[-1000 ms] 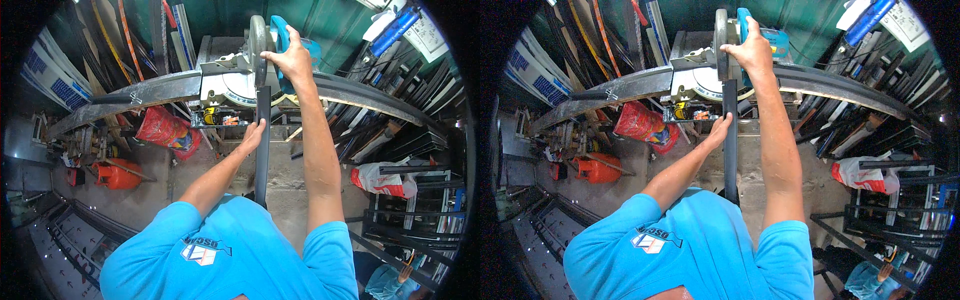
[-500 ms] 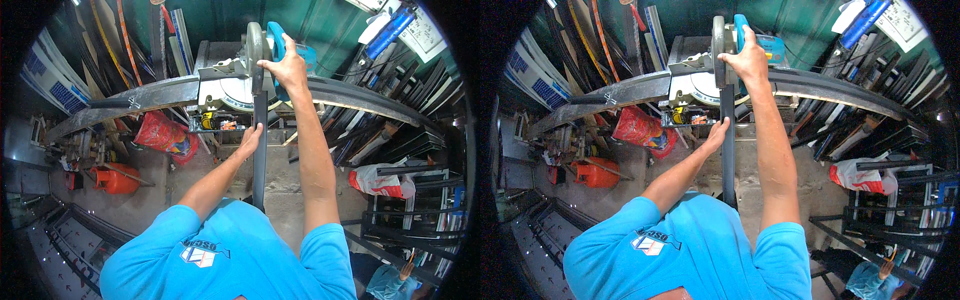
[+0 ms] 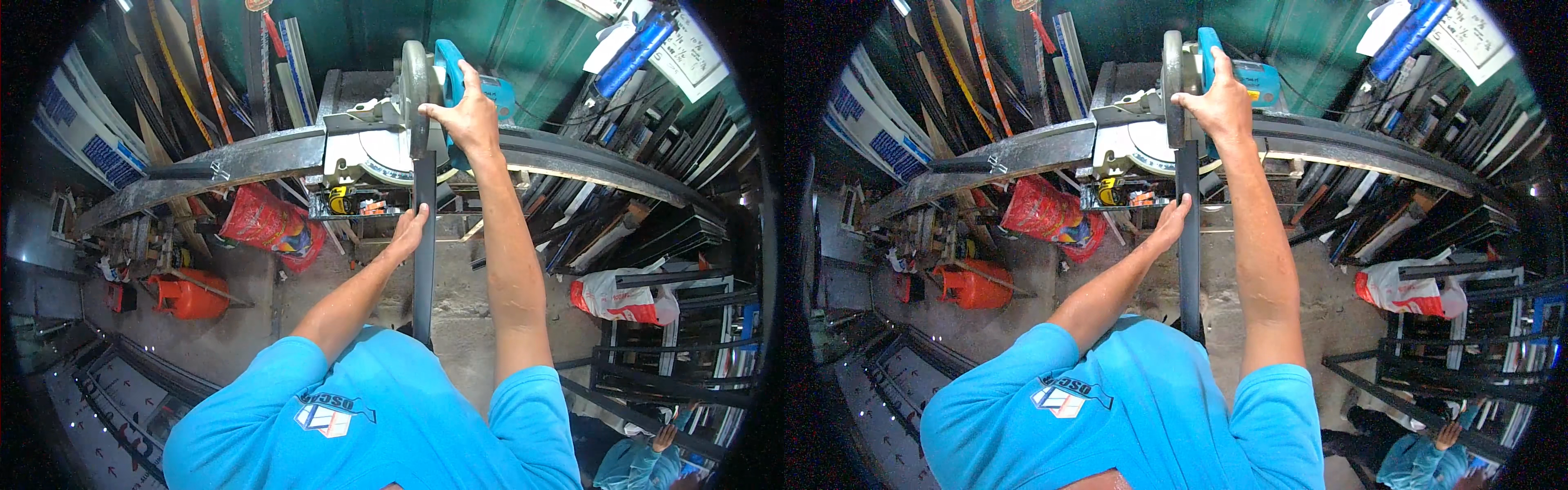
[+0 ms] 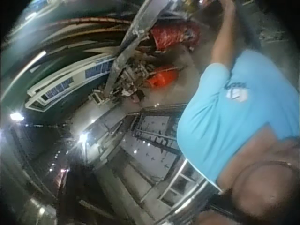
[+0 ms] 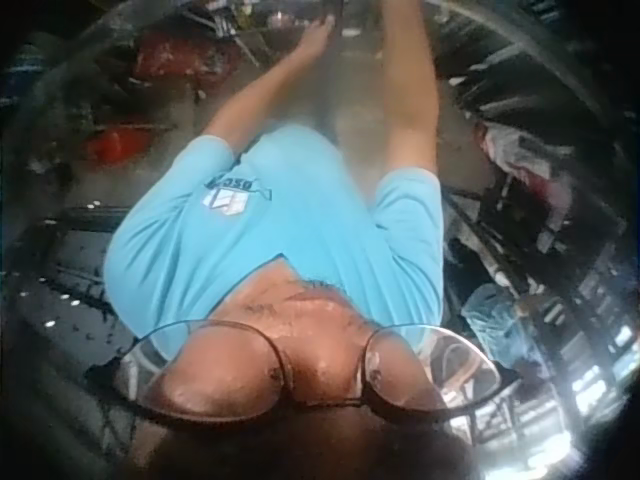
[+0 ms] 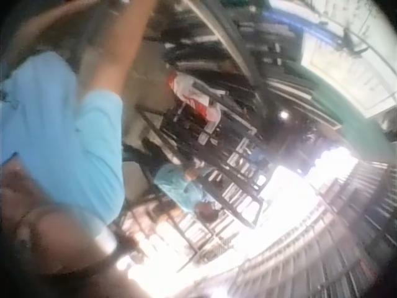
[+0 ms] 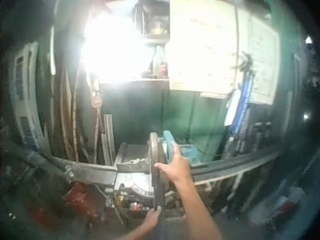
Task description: The person uses a miter saw to cut a long black profile into several shorter segments. They repeatedly measure the profile with a tape measure, mark it with a square, and cut it using the saw. The cut pieces are set aside on the workbench.
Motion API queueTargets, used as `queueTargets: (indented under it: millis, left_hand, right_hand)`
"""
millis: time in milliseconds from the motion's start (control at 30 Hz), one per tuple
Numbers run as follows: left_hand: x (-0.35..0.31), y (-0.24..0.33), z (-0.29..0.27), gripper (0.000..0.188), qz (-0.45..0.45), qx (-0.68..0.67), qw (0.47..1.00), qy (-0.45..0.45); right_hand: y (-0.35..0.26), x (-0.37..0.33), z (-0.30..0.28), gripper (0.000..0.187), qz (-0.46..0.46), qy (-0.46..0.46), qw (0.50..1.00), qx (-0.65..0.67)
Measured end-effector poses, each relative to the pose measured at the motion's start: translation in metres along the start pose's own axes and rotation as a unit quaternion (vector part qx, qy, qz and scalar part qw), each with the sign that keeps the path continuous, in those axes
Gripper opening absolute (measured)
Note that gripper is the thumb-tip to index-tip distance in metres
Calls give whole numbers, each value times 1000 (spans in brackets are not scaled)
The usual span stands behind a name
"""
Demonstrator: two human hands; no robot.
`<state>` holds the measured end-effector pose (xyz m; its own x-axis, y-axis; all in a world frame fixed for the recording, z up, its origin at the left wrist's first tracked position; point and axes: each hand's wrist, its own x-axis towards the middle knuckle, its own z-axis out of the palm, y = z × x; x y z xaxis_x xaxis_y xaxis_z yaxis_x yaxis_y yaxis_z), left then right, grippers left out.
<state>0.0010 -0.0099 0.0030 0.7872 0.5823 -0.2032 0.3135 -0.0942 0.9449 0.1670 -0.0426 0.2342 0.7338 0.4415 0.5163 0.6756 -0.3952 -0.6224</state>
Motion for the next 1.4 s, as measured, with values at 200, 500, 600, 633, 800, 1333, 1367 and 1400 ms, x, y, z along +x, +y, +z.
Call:
queueTargets:
  millis: [200,500,600,633,800,1333,1367,1400]
  left_hand:
    - [-5,13,-2,69,-19,-20,999,-25]
    - [-1,-1,-1,71,-23,-14,1000,-16]
    - [-2,7,-2,72,-39,-26,998,-40]
    - [-1,9,-3,73,-51,-34,996,-58]
    - [-3,8,-1,74,-53,15,998,-5]
    - [6,-11,1,74,-2,-8,1000,-15]
    - [5,-10,-1,74,-18,-15,999,-27]
    - [5,-3,1,74,-29,-22,998,-46]
  right_hand:
    - [5,-1,1,105,3,3,1000,-2]
    - [2,-5,4,105,-13,14,1000,-7]
    - [4,-6,1,105,0,6,1000,-5]
    - [3,-6,1,105,4,3,1000,-5]
    - [2,-8,2,104,6,4,1000,-3]
    - [-19,49,-14,112,7,-40,999,-28]
    - [-24,56,-18,113,23,-71,997,-16]
    - [-13,67,-16,114,2,-37,998,-57]
